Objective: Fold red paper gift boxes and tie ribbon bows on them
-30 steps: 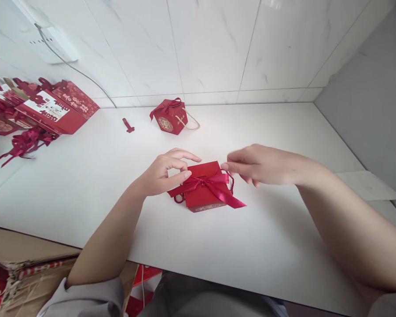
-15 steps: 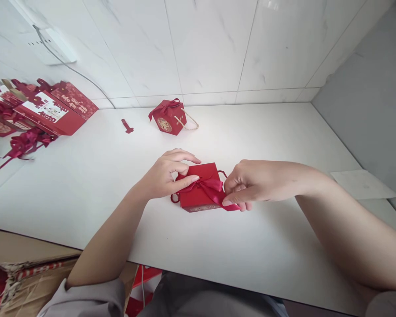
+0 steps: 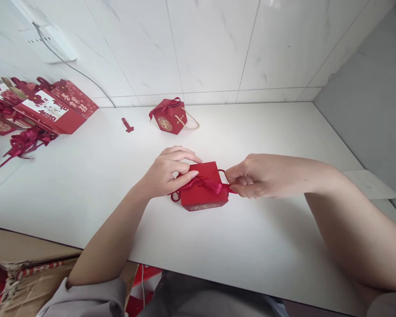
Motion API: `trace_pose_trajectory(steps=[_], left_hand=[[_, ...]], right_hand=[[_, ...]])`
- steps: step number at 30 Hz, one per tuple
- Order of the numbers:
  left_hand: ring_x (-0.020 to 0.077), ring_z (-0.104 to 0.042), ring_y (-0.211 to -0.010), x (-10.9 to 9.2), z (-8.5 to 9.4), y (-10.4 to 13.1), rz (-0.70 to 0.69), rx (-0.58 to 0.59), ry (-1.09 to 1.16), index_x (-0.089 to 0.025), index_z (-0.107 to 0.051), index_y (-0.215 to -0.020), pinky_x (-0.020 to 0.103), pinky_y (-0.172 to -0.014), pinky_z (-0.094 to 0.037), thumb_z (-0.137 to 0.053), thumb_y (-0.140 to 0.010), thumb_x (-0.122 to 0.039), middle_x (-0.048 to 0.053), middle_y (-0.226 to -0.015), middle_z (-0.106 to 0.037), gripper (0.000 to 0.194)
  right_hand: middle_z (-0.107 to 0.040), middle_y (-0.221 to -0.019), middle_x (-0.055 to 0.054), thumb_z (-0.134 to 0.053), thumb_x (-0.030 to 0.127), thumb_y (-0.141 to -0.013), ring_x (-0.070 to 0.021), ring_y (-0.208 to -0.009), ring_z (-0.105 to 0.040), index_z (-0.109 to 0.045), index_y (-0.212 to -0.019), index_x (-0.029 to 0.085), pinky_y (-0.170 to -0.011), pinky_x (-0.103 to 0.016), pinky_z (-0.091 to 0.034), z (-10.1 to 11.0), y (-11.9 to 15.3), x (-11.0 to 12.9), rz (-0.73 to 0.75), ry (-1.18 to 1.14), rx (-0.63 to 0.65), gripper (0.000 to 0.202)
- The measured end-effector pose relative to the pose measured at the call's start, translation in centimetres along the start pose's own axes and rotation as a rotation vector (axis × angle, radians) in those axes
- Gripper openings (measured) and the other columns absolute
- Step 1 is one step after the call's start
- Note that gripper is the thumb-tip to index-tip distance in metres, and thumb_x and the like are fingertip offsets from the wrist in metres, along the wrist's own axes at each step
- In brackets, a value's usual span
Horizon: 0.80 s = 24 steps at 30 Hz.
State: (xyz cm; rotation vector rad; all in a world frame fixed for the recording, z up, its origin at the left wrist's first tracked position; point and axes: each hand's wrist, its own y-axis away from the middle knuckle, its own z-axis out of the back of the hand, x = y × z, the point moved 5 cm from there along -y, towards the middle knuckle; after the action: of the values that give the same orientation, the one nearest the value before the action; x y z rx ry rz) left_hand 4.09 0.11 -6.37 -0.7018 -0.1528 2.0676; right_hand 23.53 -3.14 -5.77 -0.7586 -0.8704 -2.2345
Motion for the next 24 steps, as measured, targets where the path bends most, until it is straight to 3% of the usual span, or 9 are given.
trace_pose_trajectory(steps=[6,10,14,17,21,24], left_hand=[[0.0216,-0.061,-0.111,0.0,0.1,0.0,0.004,0.017,0.021,-0.018,-0.046,-0.052,0.042,-0.101,-0.046,-0.057,-0.09,-0.021,0.003,-0.11,-0.073,0.04],[0.0241,-0.058,-0.117,0.7,0.0,0.3,0.11,0.118,0.118,-0.018,-0.044,-0.053,0.04,-0.097,-0.05,-0.064,-0.086,-0.03,0.006,-0.121,-0.069,0.04],[0.0267,-0.057,-0.121,1.4,0.0,0.6,0.216,0.214,0.174,-0.018,-0.047,-0.058,0.039,-0.093,-0.052,-0.072,-0.079,-0.041,0.008,-0.131,-0.063,0.04],[0.0265,-0.057,-0.121,1.4,0.1,0.7,0.24,0.235,0.186,-0.018,-0.049,-0.058,0.039,-0.092,-0.053,-0.073,-0.078,-0.042,0.008,-0.131,-0.062,0.039],[0.0261,-0.057,-0.119,1.4,0.1,0.7,0.248,0.235,0.183,-0.018,-0.051,-0.06,0.039,-0.093,-0.053,-0.074,-0.076,-0.044,0.008,-0.128,-0.063,0.038],[0.0265,-0.058,-0.119,1.3,0.2,0.7,0.241,0.229,0.163,-0.018,-0.051,-0.061,0.04,-0.094,-0.053,-0.075,-0.075,-0.046,0.008,-0.128,-0.063,0.039]], right_hand=[[-0.056,-0.064,0.0,-0.053,0.035,-0.085,-0.0141,-0.054,-0.045,-0.058,-0.073,0.023,-0.05,-0.027,-0.031,0.2,-0.2,-0.8,-0.087,0.007,-0.017,0.018],[-0.051,-0.057,0.0,-0.057,0.039,-0.083,-0.0129,-0.047,-0.038,-0.05,-0.062,0.022,-0.048,-0.028,-0.023,0.9,0.2,-2.5,-0.225,0.134,-0.124,0.027],[-0.057,-0.061,-0.002,-0.054,0.044,-0.085,-0.0158,-0.05,-0.045,-0.059,-0.081,0.025,-0.05,-0.029,-0.025,2.0,0.8,-3.0,-0.3,0.233,-0.31,0.019],[-0.06,-0.065,0.0,-0.048,0.047,-0.09,-0.0149,-0.051,-0.046,-0.06,-0.094,0.027,-0.051,-0.028,-0.027,2.0,0.7,-1.6,-0.212,0.169,-0.377,0.023],[-0.062,-0.068,0.002,-0.053,0.053,-0.088,-0.0118,-0.051,-0.043,-0.06,-0.094,0.026,-0.051,-0.026,-0.028,0.4,-0.1,0.8,-0.034,-0.044,-0.273,0.029],[-0.06,-0.065,0.003,-0.059,0.049,-0.086,-0.0103,-0.051,-0.043,-0.061,-0.088,0.024,-0.05,-0.024,-0.029,-0.6,-0.8,1.6,0.041,-0.107,-0.219,0.025]])
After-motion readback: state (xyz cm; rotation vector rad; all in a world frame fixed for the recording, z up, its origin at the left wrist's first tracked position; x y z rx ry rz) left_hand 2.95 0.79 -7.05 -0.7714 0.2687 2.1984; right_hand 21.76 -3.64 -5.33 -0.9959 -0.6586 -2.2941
